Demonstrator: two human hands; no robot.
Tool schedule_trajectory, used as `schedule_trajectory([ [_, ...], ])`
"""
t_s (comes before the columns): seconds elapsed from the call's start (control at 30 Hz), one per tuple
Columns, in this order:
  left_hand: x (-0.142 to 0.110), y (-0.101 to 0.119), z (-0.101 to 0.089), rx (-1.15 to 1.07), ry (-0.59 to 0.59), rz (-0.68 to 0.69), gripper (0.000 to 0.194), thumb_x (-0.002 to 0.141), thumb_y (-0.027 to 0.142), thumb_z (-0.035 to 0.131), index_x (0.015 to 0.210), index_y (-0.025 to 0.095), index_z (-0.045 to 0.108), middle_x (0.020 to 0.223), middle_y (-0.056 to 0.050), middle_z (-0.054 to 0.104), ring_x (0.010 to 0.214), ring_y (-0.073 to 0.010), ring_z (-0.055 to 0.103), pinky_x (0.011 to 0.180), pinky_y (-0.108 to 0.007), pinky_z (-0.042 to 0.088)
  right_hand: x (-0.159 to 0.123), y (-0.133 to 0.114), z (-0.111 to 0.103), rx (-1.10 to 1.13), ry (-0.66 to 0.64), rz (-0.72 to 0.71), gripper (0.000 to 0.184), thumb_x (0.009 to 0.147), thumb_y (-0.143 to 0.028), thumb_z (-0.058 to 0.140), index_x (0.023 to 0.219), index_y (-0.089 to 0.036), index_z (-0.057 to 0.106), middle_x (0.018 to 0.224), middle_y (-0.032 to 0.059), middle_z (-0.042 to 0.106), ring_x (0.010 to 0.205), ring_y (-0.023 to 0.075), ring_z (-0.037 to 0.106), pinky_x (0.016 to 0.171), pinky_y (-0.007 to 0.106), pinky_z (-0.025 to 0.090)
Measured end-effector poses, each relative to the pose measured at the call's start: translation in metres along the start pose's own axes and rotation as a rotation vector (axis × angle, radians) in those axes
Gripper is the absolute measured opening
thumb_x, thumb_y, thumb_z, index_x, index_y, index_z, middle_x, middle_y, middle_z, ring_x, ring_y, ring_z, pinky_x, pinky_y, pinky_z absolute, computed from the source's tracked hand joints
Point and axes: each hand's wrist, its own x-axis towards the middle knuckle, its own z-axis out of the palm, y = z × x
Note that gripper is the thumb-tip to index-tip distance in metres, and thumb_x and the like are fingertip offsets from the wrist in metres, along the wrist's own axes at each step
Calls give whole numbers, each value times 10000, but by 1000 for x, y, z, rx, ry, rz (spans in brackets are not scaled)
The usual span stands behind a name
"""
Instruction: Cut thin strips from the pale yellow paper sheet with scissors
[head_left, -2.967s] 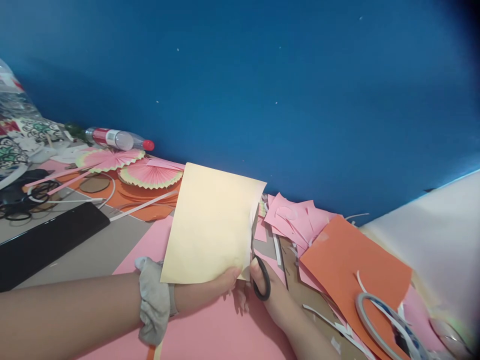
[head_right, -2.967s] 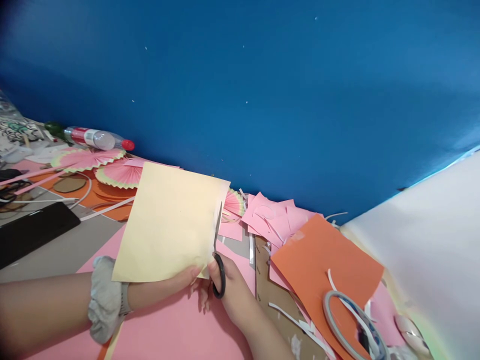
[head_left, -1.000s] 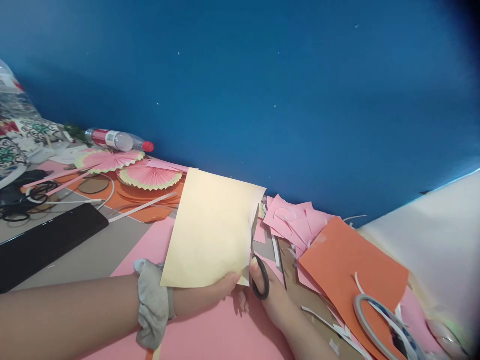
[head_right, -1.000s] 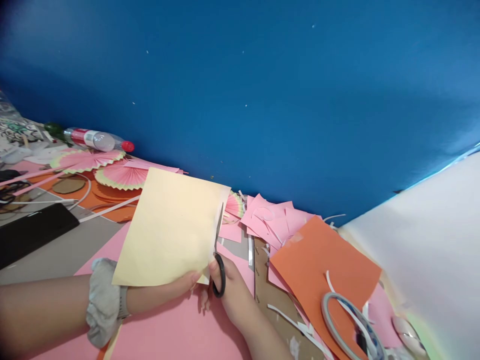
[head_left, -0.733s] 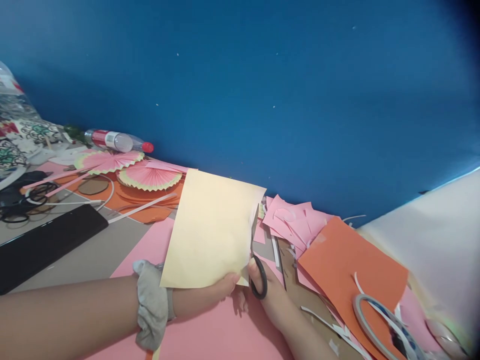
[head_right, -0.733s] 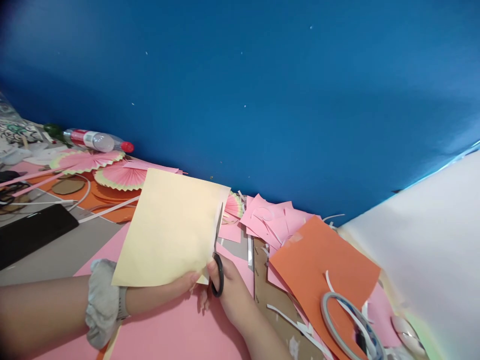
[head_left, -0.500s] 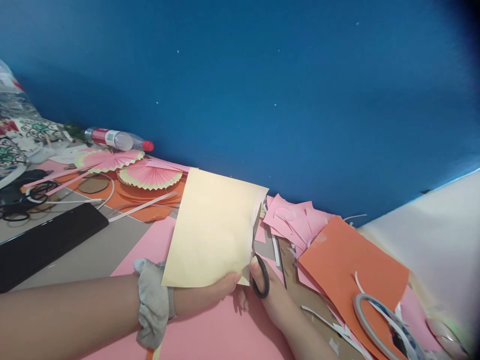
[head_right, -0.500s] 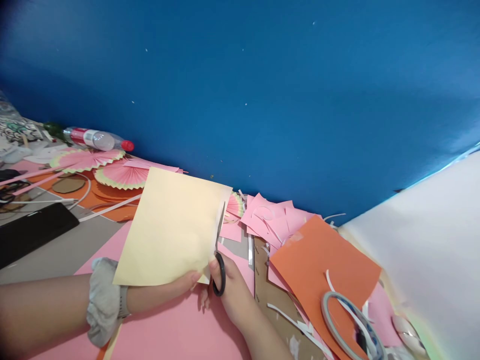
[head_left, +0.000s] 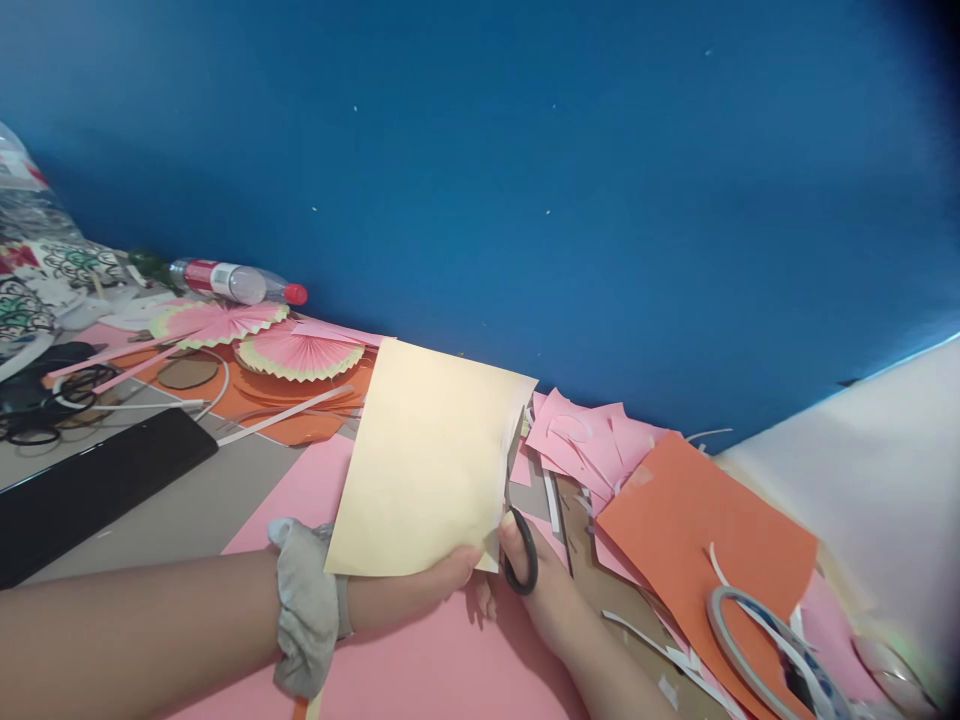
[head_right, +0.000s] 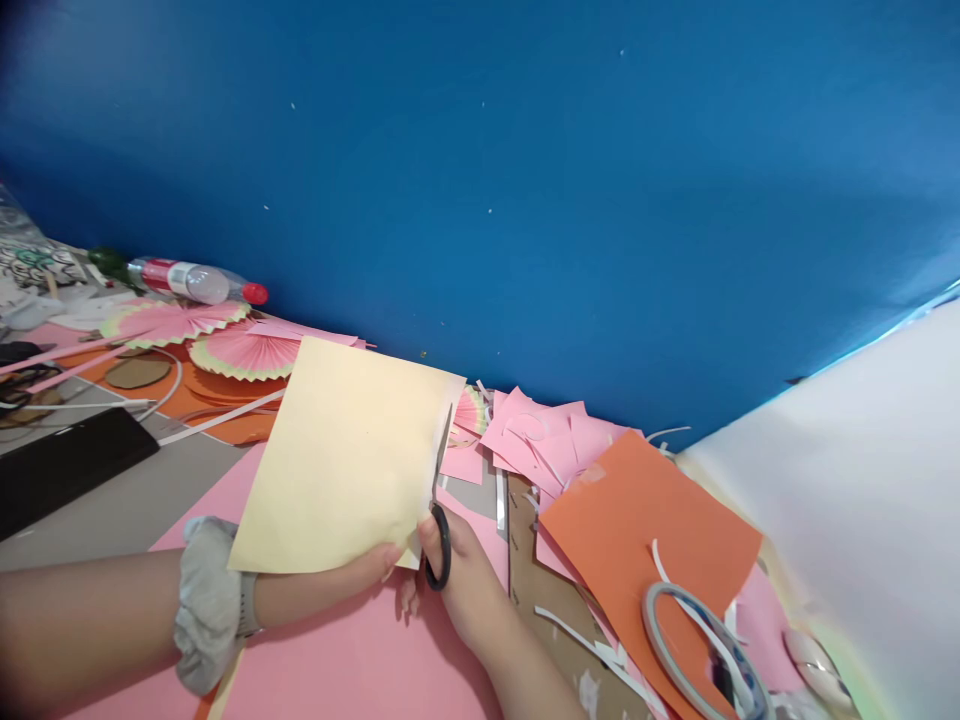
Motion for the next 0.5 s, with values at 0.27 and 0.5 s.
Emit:
schedule_trajectory([
  [0.27, 6, -13, 6, -36, -4, 1, 581, 931, 472, 153, 748, 139, 592, 781, -74, 631, 793, -171, 588, 865, -288, 455, -1, -1, 1, 35, -8, -10, 594, 861, -634, 278, 1003, -110, 521, 595, 46, 630, 398, 130, 534, 437, 255, 439],
  [0.5, 4, -10, 2, 32, -24, -25, 575, 925, 486, 141, 772, 150, 582, 830, -67, 639, 841, -176, 587, 906, -285, 429, -2, 0, 3, -44, 27, -81, 641, 863, -648, 200, 984, -118, 540, 587, 48, 616, 443, 151, 556, 431, 255, 421],
])
